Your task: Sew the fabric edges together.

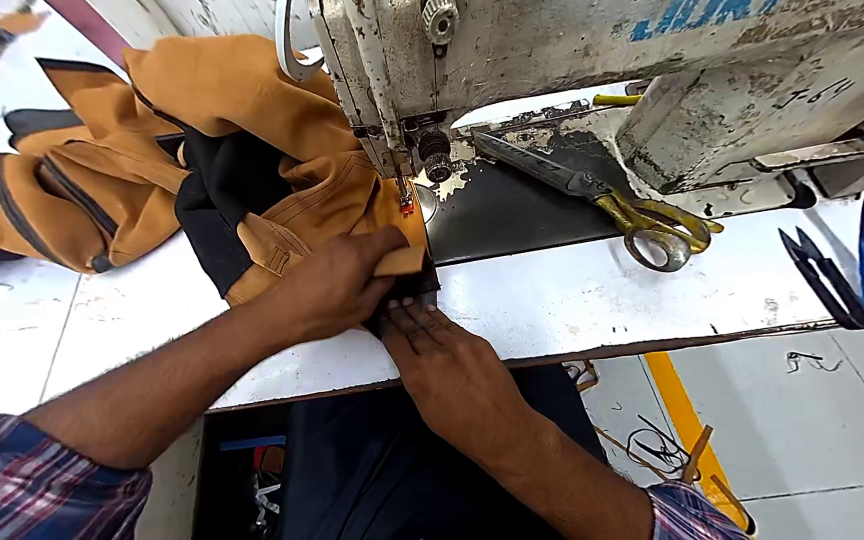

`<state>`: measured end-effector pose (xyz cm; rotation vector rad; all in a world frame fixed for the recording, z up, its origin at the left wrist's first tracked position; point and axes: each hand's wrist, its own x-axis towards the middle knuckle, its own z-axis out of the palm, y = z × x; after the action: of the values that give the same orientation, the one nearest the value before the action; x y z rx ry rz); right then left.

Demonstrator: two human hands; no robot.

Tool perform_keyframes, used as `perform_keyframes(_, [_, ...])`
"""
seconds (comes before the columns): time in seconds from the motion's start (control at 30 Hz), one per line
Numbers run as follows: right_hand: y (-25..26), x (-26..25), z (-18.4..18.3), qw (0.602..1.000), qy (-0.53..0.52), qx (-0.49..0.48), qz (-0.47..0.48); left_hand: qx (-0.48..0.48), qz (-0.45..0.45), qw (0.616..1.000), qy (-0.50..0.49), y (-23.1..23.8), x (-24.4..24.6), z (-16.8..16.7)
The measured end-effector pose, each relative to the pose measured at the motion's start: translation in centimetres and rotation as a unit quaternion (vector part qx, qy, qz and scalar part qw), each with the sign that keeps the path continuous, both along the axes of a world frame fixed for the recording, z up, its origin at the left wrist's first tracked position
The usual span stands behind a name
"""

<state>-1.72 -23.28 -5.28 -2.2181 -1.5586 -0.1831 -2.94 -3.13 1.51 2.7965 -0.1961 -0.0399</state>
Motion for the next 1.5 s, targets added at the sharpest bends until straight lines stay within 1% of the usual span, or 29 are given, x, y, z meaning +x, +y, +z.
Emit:
perform_keyframes(0.07, [0.0, 0.0, 0.0, 1.000, 0.004, -0.002, 0.001, -0.055, 0.075, 0.994, 0.061, 0.6, 0.8, 0.9])
perform_keyframes(0.13, [0.0, 0.0, 0.0, 1.000, 0.005, 0.001, 0.000, -0.088, 0.110, 0.985, 0.105, 1.4, 1.5, 1.3])
perform_keyframes(0.3, [0.0, 0.1, 0.1, 1.000, 0.005, -0.003, -0.002, -0.108, 0.109, 0.982, 0.115, 1.8, 1.9, 1.2])
perform_keyframes(0.37, [0.0, 0.1, 0.1, 1.000, 0.005, -0.007, -0.001, -0.105, 0.103, 0.983, 0.106, 1.7, 1.7, 1.1])
perform_keyframes(0.43, [0.0, 0.2, 0.1, 1.000, 0.003, -0.008, -0.001, -0.085, 0.082, 0.990, 0.075, 1.4, 1.3, 0.8])
perform_keyframes(0.53, [0.0, 0.2, 0.0, 1.000, -0.002, 0.001, -0.003, -0.012, -0.002, 0.999, -0.038, 0.6, 0.1, -0.8])
perform_keyframes(0.6, [0.1, 0.2, -0.1, 1.000, -0.003, 0.015, -0.004, 0.050, -0.066, 0.993, -0.085, 0.4, -0.5, -2.4])
perform_keyframes(0.67, [0.1, 0.1, -0.3, 1.000, -0.008, 0.019, -0.008, 0.085, -0.103, 0.985, -0.109, 0.3, -0.8, -3.4])
perform_keyframes(0.8, [0.1, 0.2, -0.4, 1.000, -0.021, 0.018, -0.010, 0.076, -0.105, 0.984, -0.120, 0.2, -1.0, -4.1])
perform_keyframes(1.03, [0.4, 0.6, -0.8, 0.999, -0.038, 0.035, -0.014, 0.069, -0.096, 0.987, -0.113, 0.3, -0.6, -4.0])
perform_keyframes(1.5, [2.5, 2.6, -1.0, 0.998, -0.034, 0.039, -0.034, 0.066, -0.096, 0.984, -0.131, 2.6, 1.9, -4.6])
